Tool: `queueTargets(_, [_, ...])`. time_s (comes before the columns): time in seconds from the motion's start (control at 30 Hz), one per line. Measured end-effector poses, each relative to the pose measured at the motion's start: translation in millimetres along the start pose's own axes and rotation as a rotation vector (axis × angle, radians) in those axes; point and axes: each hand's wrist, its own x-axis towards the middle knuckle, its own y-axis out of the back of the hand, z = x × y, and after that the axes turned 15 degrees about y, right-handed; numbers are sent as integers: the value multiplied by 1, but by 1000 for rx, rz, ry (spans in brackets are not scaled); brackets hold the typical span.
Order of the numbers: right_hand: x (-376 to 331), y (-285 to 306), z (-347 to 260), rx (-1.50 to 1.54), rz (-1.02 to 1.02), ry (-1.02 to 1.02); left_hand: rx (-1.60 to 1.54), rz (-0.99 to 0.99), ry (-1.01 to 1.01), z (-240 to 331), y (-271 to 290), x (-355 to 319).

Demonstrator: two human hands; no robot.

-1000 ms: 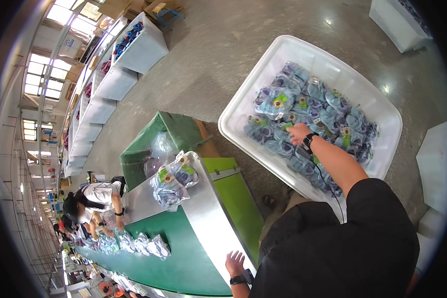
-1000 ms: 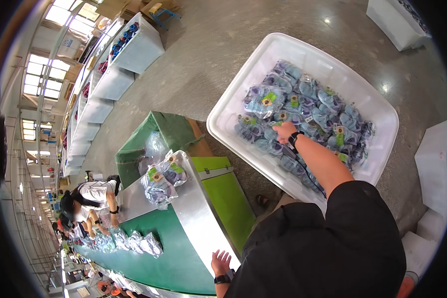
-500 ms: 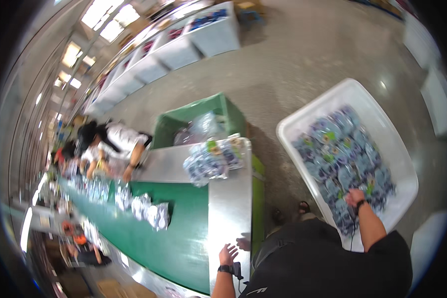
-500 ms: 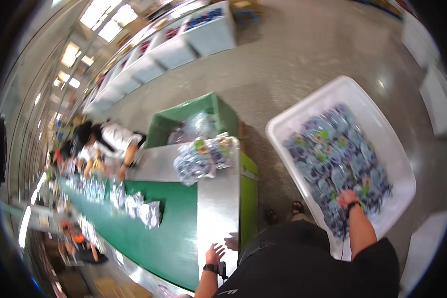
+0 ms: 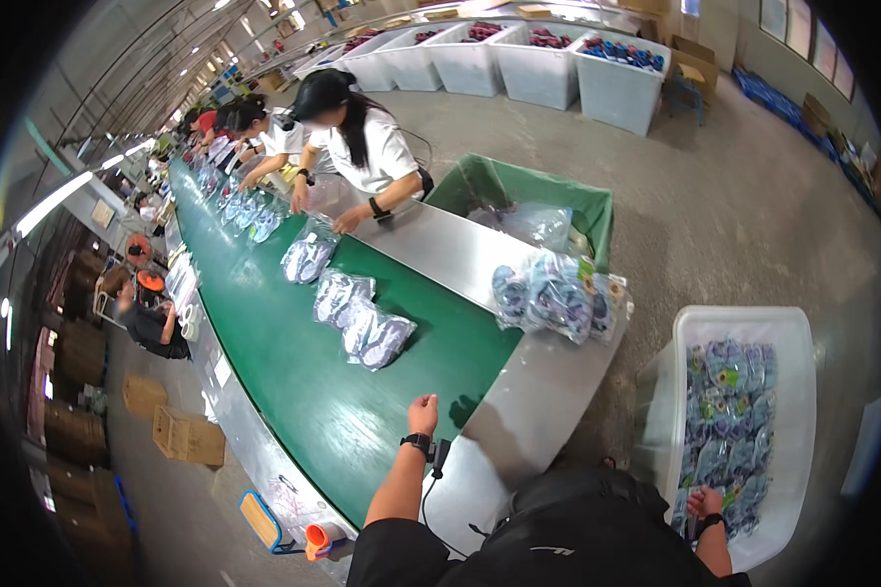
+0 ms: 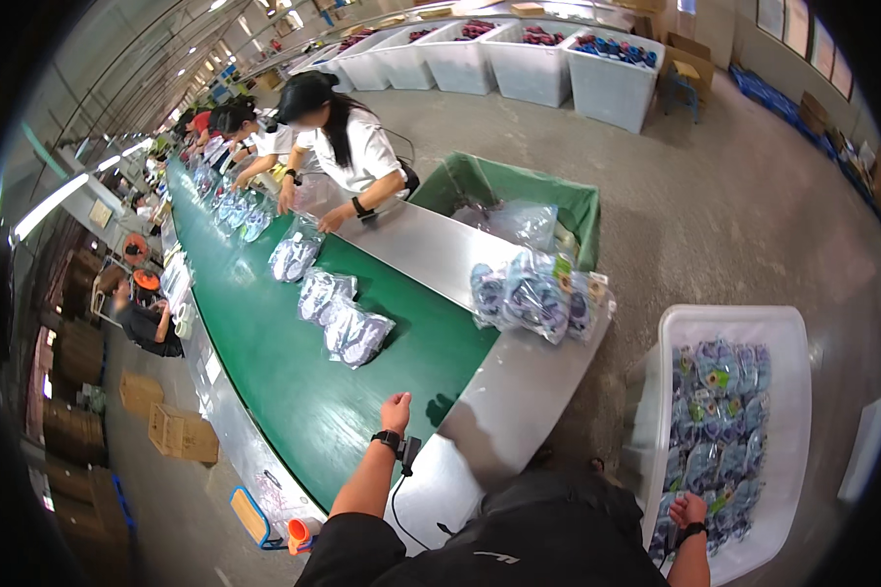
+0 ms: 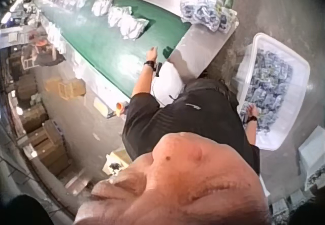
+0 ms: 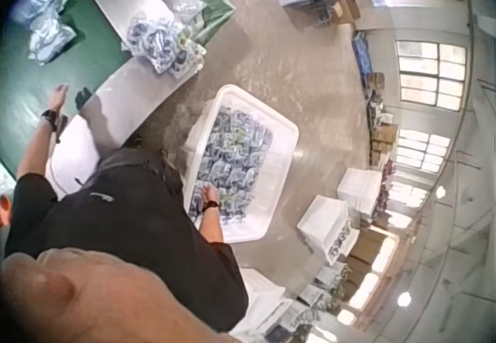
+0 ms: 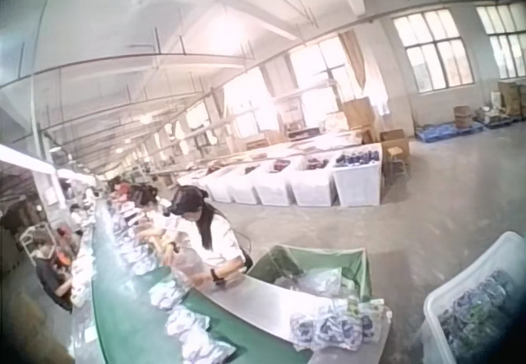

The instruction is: The person picks packaged slippers from a conveyor belt and places them into a white bin. They repeatedly transfer items from the belt to the bin, occasionally moving the bin to a different location and continuing the same pick-and-place routine.

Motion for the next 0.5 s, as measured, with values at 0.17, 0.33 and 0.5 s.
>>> queueTargets(0.17, [-21, -26, -22, -79, -70, 88, 253, 236, -81, 44, 29, 66])
queueTargets(0.33, [-53, -41, -64, -281, -243, 124, 391, 445, -196, 75, 49, 110])
queueTargets(0.5, [-84, -60, -88, -395, -257, 195, 551, 416, -60, 96, 59, 133])
